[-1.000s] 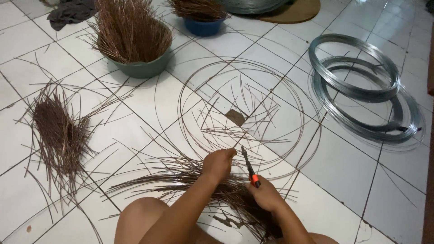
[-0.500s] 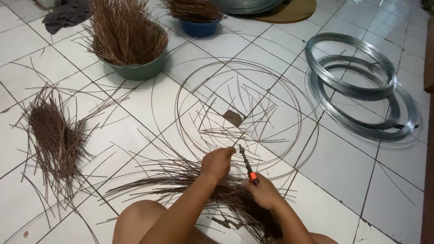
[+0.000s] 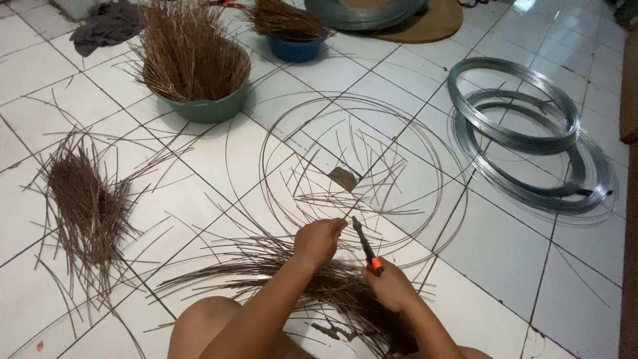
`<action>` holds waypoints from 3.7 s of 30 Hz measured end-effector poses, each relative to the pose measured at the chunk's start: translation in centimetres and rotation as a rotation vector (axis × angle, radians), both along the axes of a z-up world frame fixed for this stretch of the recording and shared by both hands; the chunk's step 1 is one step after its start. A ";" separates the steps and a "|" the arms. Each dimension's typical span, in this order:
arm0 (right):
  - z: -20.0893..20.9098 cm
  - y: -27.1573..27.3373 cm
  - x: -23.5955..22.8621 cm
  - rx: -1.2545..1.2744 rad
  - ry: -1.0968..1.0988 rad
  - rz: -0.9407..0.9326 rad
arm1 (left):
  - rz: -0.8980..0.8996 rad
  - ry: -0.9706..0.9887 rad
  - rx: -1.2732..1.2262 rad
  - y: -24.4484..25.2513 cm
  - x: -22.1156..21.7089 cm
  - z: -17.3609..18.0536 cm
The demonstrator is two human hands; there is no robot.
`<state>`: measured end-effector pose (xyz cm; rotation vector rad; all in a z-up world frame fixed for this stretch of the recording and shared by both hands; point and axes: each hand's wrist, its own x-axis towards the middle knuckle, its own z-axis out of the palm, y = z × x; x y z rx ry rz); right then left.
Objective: Cutting thin brown sticks to size using pliers while laying them out in a circular pattern on the floor.
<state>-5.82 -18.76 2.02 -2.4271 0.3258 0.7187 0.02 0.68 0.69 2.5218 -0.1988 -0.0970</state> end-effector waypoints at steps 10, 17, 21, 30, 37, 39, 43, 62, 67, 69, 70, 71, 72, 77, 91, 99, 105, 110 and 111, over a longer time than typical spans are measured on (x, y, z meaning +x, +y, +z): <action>-0.2 1.1 -1.5 -0.151 0.021 0.151 | 0.037 0.206 -0.284 -2.6 3.4 5.4; 2.4 2.7 -2.4 -0.178 0.048 0.242 | -0.078 0.661 -0.744 -5.0 8.2 4.3; 3.6 3.0 -2.4 -0.200 0.077 0.265 | -0.090 0.691 -0.781 -5.5 8.5 5.6; 0.9 3.1 -3.3 -0.179 0.047 0.267 | -0.094 0.717 -0.794 -6.2 9.2 5.0; 1.6 3.3 -3.3 -0.221 0.052 0.320 | -0.064 0.672 -0.810 -6.1 8.5 5.4; 2.3 3.5 -3.1 -0.241 0.113 0.273 | -0.053 0.632 -0.786 -6.2 8.5 4.6; 2.7 3.5 -3.2 -0.266 0.104 0.300 | -0.043 0.572 -0.734 -6.2 8.0 4.4; 1.1 -6.8 1.0 -0.184 -0.083 0.025 | -0.126 0.306 -0.448 -3.6 6.4 2.2; 2.3 -7.1 0.8 -0.003 -0.112 -0.022 | -0.140 0.310 -0.404 -2.4 4.0 0.3; 2.1 -6.1 0.6 0.099 -0.053 -0.114 | -0.075 0.379 -0.408 -2.4 2.6 1.6; 1.8 -5.9 0.6 0.100 -0.053 -0.109 | -0.071 0.377 -0.408 -2.3 2.2 1.8; 1.5 -5.6 0.5 0.099 -0.022 -0.099 | -0.066 0.404 -0.376 -2.3 1.9 2.0; 1.1 -5.4 0.4 0.101 0.008 -0.093 | -0.064 0.432 -0.341 -2.3 1.7 2.3; 0.1 -4.1 0.2 0.102 0.037 -0.058 | 0.006 0.433 -0.350 -2.3 1.3 1.2; -0.2 -2.6 -0.3 0.174 0.089 -0.102 | -0.003 0.374 -0.140 -2.4 0.3 1.4; -1.5 -2.8 -0.1 0.016 0.052 0.056 | 0.036 0.412 -0.232 -1.6 0.1 2.8; -2.7 -3.0 -0.4 -0.068 -0.005 0.114 | 0.075 0.239 -0.224 -2.9 3.0 1.5; -2.0 -2.2 -0.6 -0.130 0.065 0.145 | -0.077 0.297 -0.205 -5.5 4.6 2.0; -1.3 -1.9 -0.8 -0.122 0.055 0.138 | -0.123 0.332 -0.204 -6.0 5.0 1.6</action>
